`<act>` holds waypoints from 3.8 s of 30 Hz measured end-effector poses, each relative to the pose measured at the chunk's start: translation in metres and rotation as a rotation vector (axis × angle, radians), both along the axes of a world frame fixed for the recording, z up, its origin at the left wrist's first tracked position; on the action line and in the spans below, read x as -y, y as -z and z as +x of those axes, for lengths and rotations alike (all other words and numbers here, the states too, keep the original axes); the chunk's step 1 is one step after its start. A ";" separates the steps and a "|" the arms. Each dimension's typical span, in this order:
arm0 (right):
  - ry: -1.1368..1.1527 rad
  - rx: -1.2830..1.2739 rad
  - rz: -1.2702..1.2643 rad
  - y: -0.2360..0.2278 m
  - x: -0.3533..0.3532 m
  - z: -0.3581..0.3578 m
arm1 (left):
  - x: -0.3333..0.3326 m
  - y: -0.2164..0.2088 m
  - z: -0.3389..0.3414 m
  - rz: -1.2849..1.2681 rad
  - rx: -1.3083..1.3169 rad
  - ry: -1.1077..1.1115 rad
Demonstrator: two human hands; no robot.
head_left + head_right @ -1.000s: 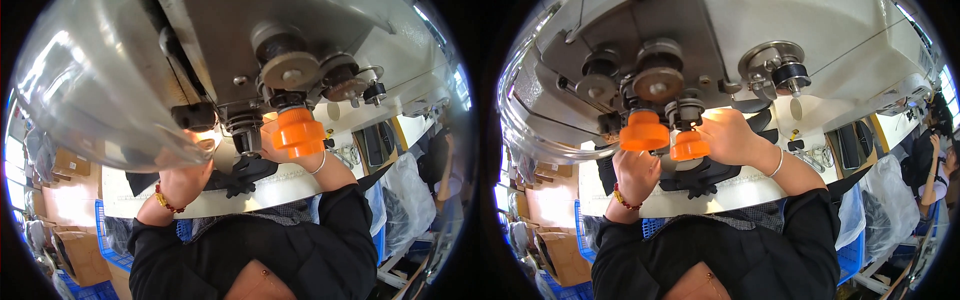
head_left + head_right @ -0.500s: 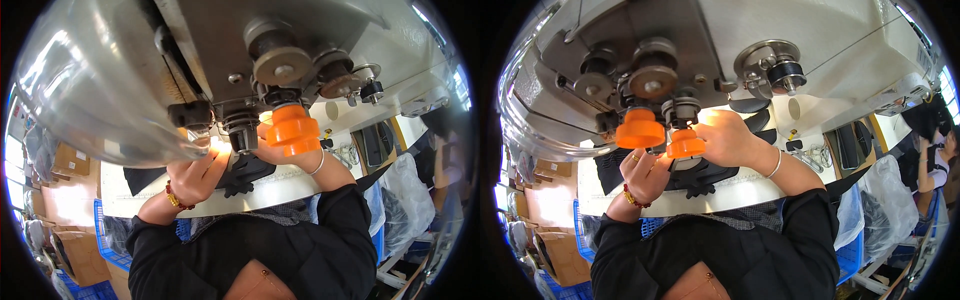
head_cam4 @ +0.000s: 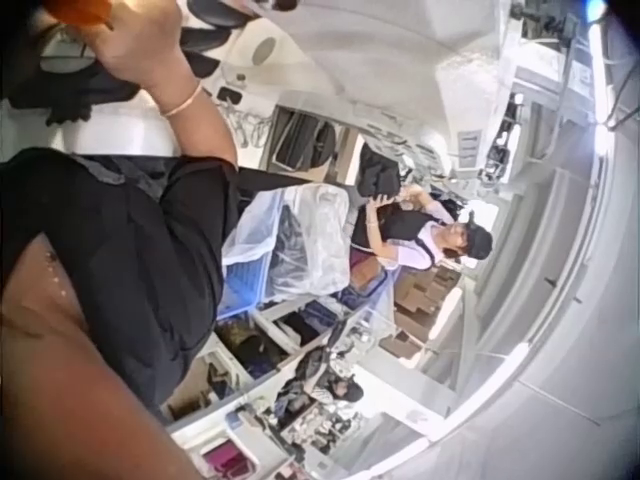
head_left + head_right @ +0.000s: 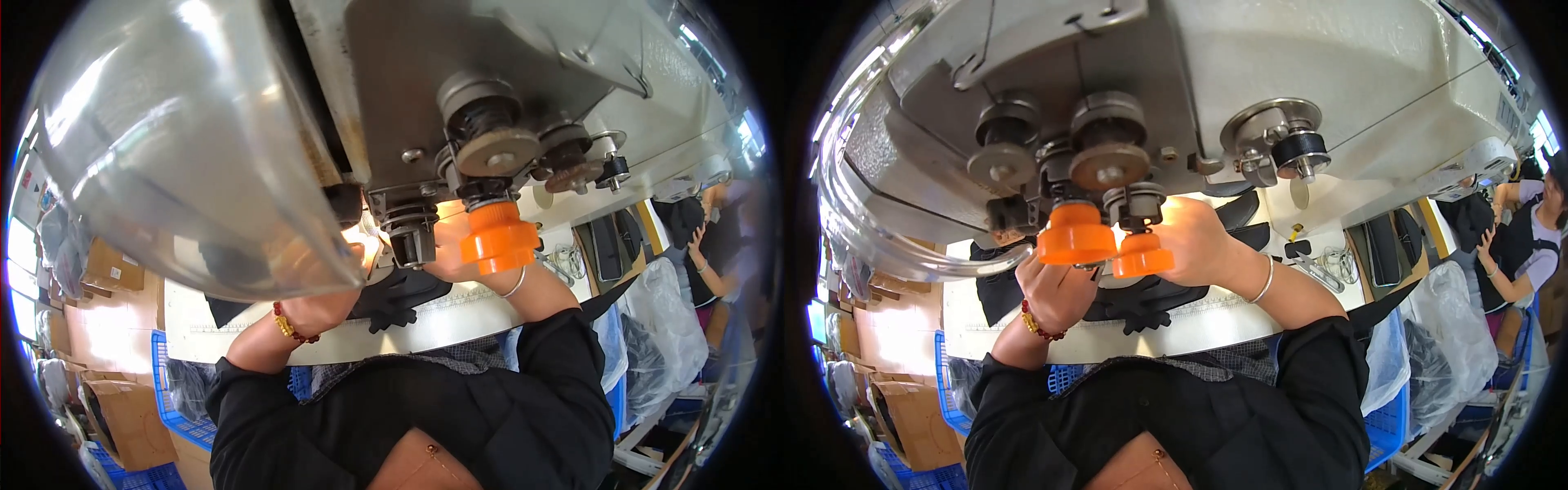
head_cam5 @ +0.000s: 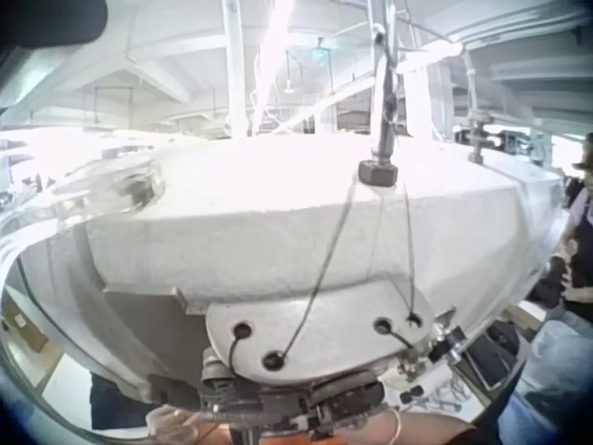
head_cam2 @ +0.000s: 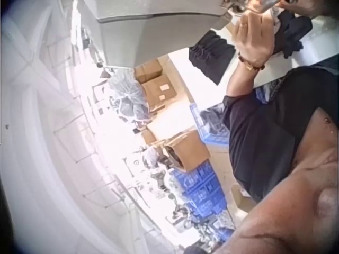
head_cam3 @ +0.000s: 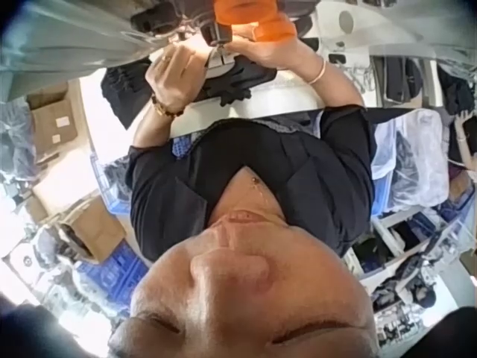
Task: Sewing together components of a shoe upper using an industrial sewing machine.
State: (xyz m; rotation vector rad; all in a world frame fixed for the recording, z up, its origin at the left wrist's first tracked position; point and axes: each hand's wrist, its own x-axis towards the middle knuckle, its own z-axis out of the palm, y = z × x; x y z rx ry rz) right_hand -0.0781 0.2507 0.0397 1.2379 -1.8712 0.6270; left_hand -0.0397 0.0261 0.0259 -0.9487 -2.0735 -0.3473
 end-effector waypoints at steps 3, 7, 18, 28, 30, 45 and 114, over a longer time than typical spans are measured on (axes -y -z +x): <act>0.063 0.085 0.104 0.001 -0.002 0.004 | 0.001 -0.011 -0.008 -0.019 -0.115 0.024; 0.067 0.204 0.099 -0.015 -0.001 0.011 | 0.001 -0.010 -0.006 -0.058 0.039 -0.120; 0.031 0.178 -0.136 0.008 0.007 0.012 | 0.008 -0.019 -0.011 0.049 0.100 0.005; 0.054 0.305 -0.147 -0.006 0.013 0.026 | 0.004 -0.036 -0.003 0.003 0.278 -0.025; 0.160 0.158 -0.096 -0.006 0.016 0.025 | 0.002 -0.034 -0.003 0.008 0.219 -0.051; 0.320 0.004 0.097 -0.004 0.016 0.026 | 0.003 -0.032 -0.005 0.062 0.242 -0.025; 0.941 0.680 0.195 0.078 -0.057 0.091 | 0.166 0.077 0.026 0.105 0.475 -0.715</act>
